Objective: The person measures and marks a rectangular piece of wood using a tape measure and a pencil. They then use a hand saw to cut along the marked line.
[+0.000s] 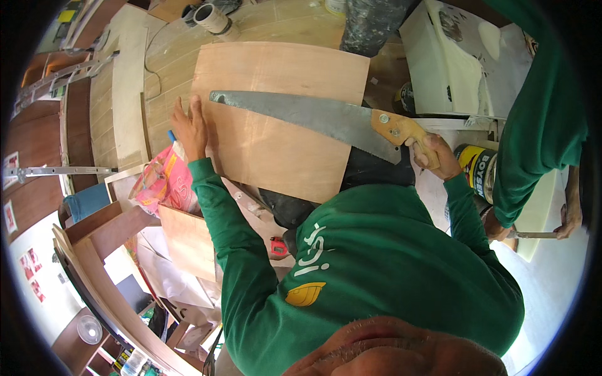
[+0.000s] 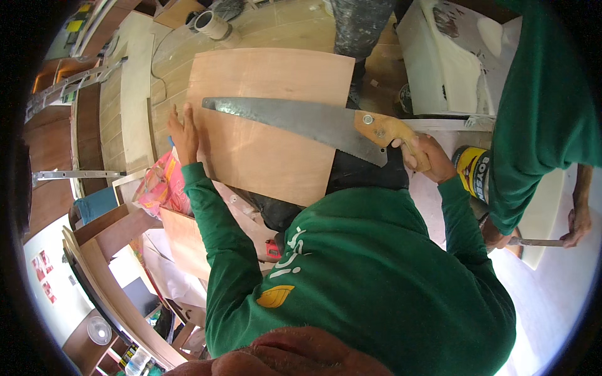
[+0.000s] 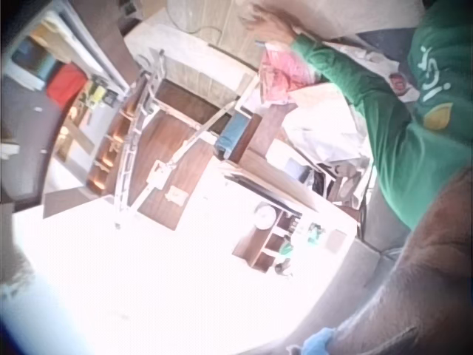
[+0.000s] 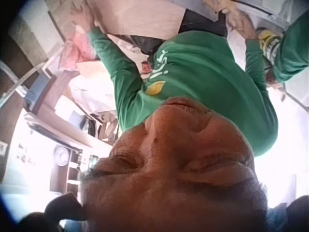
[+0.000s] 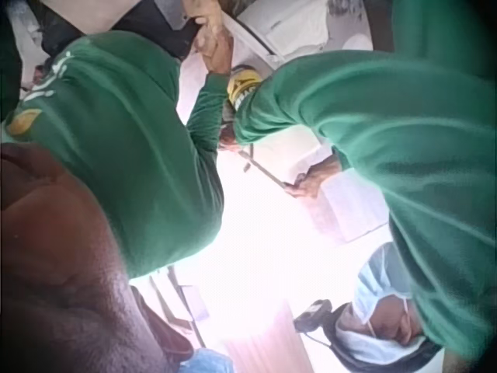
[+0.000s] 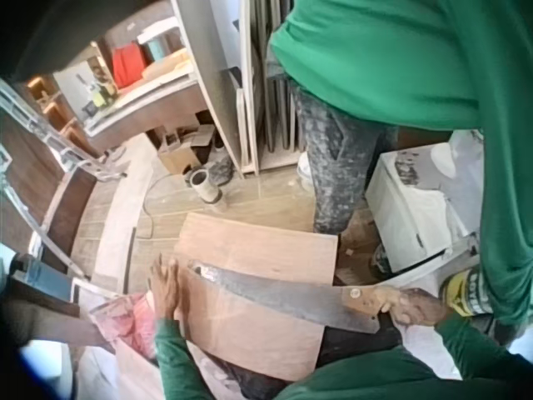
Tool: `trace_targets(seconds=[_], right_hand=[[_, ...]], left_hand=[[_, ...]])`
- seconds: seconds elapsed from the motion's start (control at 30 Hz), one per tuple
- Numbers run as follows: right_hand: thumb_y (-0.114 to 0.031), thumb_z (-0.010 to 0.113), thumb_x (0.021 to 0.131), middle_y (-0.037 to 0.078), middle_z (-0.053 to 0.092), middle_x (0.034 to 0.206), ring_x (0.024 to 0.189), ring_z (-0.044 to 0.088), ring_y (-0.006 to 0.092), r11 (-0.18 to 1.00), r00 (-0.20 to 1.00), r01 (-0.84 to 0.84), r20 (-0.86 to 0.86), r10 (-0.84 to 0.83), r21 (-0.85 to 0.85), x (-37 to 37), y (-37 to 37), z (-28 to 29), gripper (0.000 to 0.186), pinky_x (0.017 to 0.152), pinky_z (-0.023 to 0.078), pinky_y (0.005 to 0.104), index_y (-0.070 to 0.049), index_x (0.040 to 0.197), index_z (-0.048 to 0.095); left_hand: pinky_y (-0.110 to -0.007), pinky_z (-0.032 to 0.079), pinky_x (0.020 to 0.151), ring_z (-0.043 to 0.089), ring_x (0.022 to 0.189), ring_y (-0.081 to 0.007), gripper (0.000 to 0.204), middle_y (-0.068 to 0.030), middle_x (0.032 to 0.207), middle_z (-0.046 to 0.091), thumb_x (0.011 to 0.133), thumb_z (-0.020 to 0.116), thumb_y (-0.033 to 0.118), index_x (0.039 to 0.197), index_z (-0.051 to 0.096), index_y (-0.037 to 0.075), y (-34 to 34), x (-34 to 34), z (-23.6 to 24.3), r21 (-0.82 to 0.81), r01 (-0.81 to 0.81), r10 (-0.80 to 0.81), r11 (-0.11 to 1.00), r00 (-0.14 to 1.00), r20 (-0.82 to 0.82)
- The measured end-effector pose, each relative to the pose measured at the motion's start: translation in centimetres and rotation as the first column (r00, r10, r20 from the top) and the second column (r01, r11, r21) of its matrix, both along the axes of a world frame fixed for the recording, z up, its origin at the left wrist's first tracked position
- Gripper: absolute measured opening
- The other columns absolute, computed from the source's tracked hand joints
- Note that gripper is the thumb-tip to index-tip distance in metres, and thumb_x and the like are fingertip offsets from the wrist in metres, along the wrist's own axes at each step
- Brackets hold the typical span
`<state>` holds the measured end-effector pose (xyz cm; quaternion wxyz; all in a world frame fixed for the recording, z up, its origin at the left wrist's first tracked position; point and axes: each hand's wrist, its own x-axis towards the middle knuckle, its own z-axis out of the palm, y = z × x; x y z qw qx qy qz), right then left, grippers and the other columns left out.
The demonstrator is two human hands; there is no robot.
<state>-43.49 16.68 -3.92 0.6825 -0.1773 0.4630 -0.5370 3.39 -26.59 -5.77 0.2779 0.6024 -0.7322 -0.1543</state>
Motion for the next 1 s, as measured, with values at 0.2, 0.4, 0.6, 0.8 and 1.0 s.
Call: trace_targets(seconds=[0.2, 0.4, 0.6, 0.8, 1.0], right_hand=[[-0.028, 0.065, 0.108, 0.004, 0.070, 0.105, 0.095, 0.064, 0.0121, 0.959, 0.763, -0.225, -0.581, 0.282, 0.170, -2.8, -1.7, -1.1, 0.041, 0.085, 0.053, 0.0285, 0.004, 0.134, 0.068], [-0.039, 0.075, 0.105, 0.005, 0.065, 0.086, 0.079, 0.061, 0.0140, 0.936, 0.577, -0.345, -0.771, 0.269, 0.069, -1.2, -9.7, 0.7, 0.049, 0.072, 0.050, 0.0353, 0.001, 0.133, 0.073], [-0.039, 0.079, 0.101, 0.014, 0.079, 0.105, 0.092, 0.070, 0.0202, 0.924, 0.645, -0.380, -0.703, 0.300, 0.045, -1.7, -12.6, 0.0, 0.048, 0.086, 0.057, 0.0371, -0.002, 0.132, 0.077], [-0.040, 0.077, 0.103, 0.015, 0.080, 0.111, 0.100, 0.072, 0.0217, 0.945, 0.650, -0.320, -0.712, 0.266, 0.060, -2.0, -12.9, -1.1, 0.047, 0.093, 0.057, 0.0366, -0.005, 0.133, 0.078], [-0.040, 0.076, 0.104, 0.014, 0.070, 0.100, 0.100, 0.066, 0.0242, 0.937, 0.616, -0.335, -0.730, 0.296, 0.097, -2.0, -13.9, -1.1, 0.048, 0.096, 0.054, 0.0390, -0.007, 0.139, 0.077]], left_hand=[[-0.058, 0.042, 0.119, 0.055, 0.143, -0.0454, 0.087, -0.0277, 0.152, 0.057, 0.096, 0.069, 0.074, 0.159, 0.059, 0.016, -0.1, -3.7, -1.0, 0.067, -0.021, 0.008, 0.998, 0.983, 0.185], [-0.055, 0.042, 0.119, 0.055, 0.143, -0.0423, 0.066, -0.0243, 0.152, 0.057, 0.100, 0.075, 0.060, 0.149, 0.069, 0.016, -2.1, -4.7, -1.3, 0.020, 0.119, -0.121, 0.993, 0.985, 0.126], [-0.048, 0.040, 0.124, 0.051, 0.148, -0.0402, 0.059, -0.0252, 0.157, 0.055, 0.100, 0.083, 0.039, 0.148, 0.069, 0.008, -2.7, -3.3, -1.6, 0.029, 0.313, -0.308, 0.949, 0.946, -0.103], [-0.046, 0.040, 0.124, 0.051, 0.149, -0.0386, 0.054, -0.0262, 0.156, 0.056, 0.098, 0.086, 0.032, 0.143, 0.072, 0.005, -3.4, -2.9, -0.8, 0.045, 0.351, -0.346, 0.935, 0.935, -0.081], [-0.042, 0.042, 0.122, 0.055, 0.145, -0.0332, 0.038, -0.0222, 0.150, 0.062, 0.101, 0.083, 0.025, 0.133, 0.079, 0.004, -4.1, -5.7, -0.6, 0.025, 0.311, -0.304, 0.950, 0.940, -0.153]])
